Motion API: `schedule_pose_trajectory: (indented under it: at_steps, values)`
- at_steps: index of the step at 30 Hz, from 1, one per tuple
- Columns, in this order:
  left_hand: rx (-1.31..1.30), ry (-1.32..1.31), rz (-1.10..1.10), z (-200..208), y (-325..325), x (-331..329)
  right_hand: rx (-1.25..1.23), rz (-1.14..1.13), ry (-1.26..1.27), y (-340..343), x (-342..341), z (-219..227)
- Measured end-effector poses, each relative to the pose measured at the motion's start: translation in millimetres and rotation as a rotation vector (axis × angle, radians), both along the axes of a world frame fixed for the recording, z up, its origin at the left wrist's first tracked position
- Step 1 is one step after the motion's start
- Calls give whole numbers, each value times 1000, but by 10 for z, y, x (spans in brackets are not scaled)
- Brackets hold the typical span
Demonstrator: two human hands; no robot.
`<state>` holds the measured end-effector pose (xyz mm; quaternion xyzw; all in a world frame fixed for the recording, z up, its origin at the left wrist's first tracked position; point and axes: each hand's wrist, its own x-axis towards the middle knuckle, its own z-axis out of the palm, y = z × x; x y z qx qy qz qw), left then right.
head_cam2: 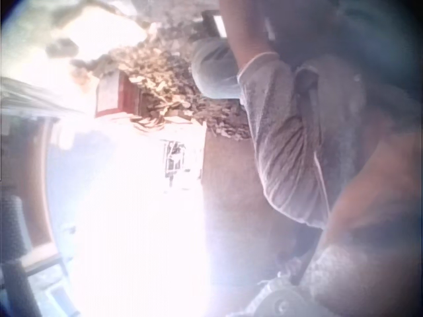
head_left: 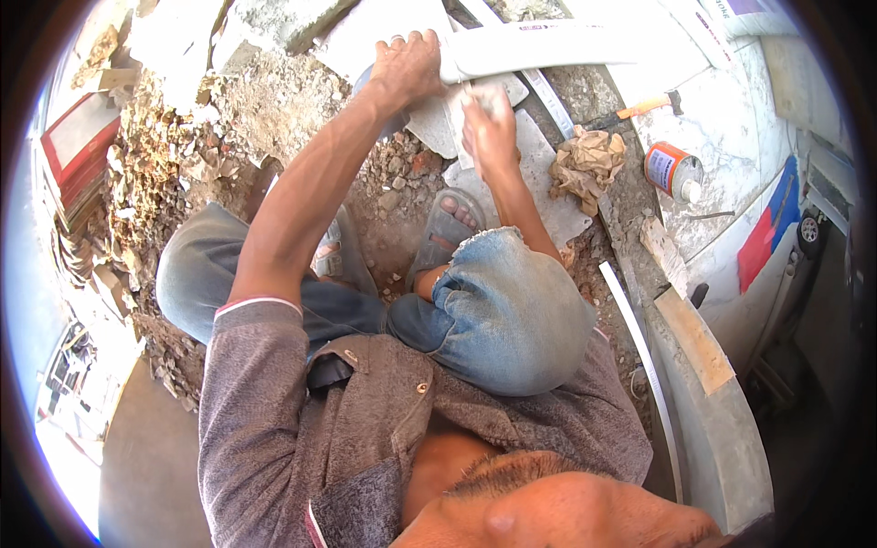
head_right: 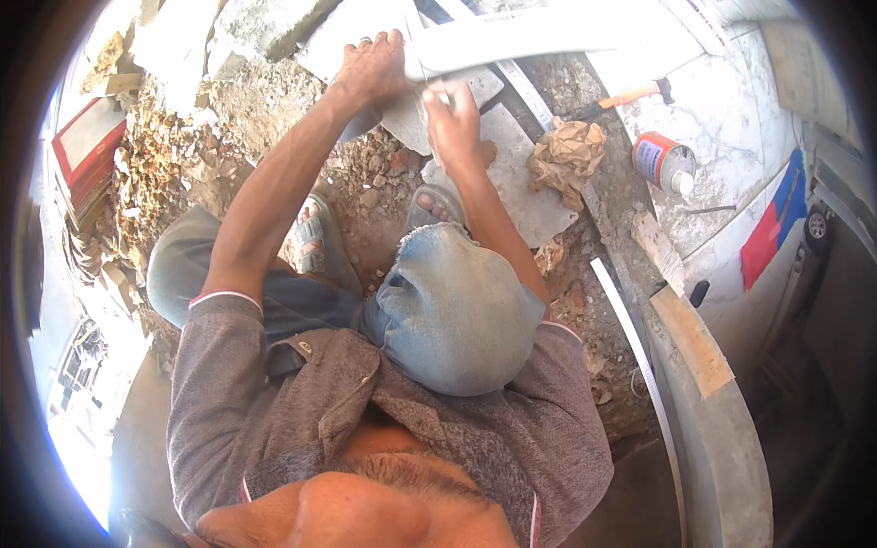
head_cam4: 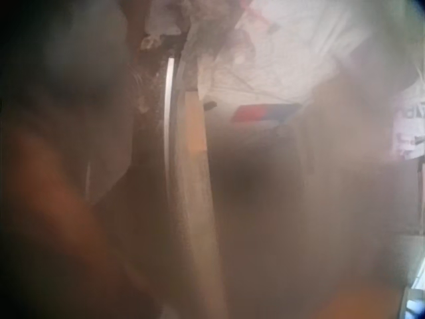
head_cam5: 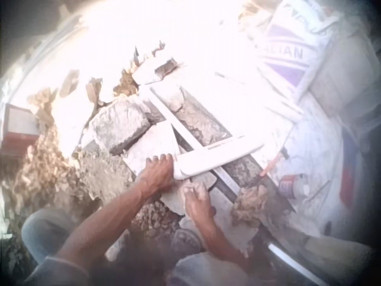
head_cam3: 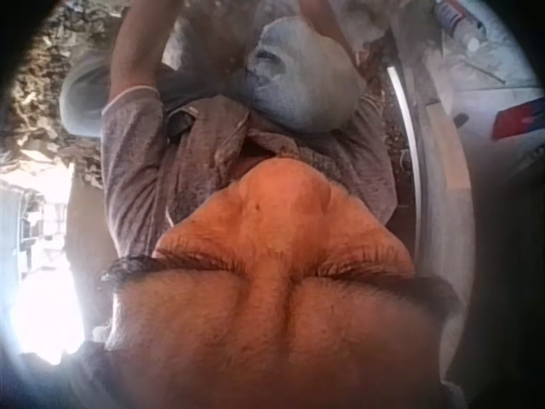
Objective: The person applies solvent cement to a PVC pipe and a connector, joins them together, and then positions the assembly into a trench in the dirt.
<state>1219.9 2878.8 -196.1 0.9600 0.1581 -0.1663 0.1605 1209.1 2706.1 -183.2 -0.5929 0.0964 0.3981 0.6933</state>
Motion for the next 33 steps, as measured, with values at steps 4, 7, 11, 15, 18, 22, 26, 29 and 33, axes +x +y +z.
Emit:
schedule_pose_trajectory:
  at_steps: [4,7,11,15,18,22,26,29,33]
  values:
    - [-1,46,9,69,-53,23,-38,22,-58,-252,-43,59]
    - [-27,75,24,95,-36,59,38,8,-102,269,289,-142]
    - [5,65,5,121,56,80,-24,35,-55,-129,-75,-94]
    - [6,77,27,65,-58,14,13,-40,-4,-84,89,-76]
    - [-58,65,67,8,42,98,11,2,-136,196,273,-225]
    - [5,46,45,63,160,140,-72,23,-279,-352,-165,-230]
    - [4,20,1,-42,26,124,-104,53,-285,86,262,-274]
    - [-44,70,20,6,63,74,-169,83,-305,170,213,-279]
    - [29,65,54,55,99,163,-91,57,-165,-90,50,-133]
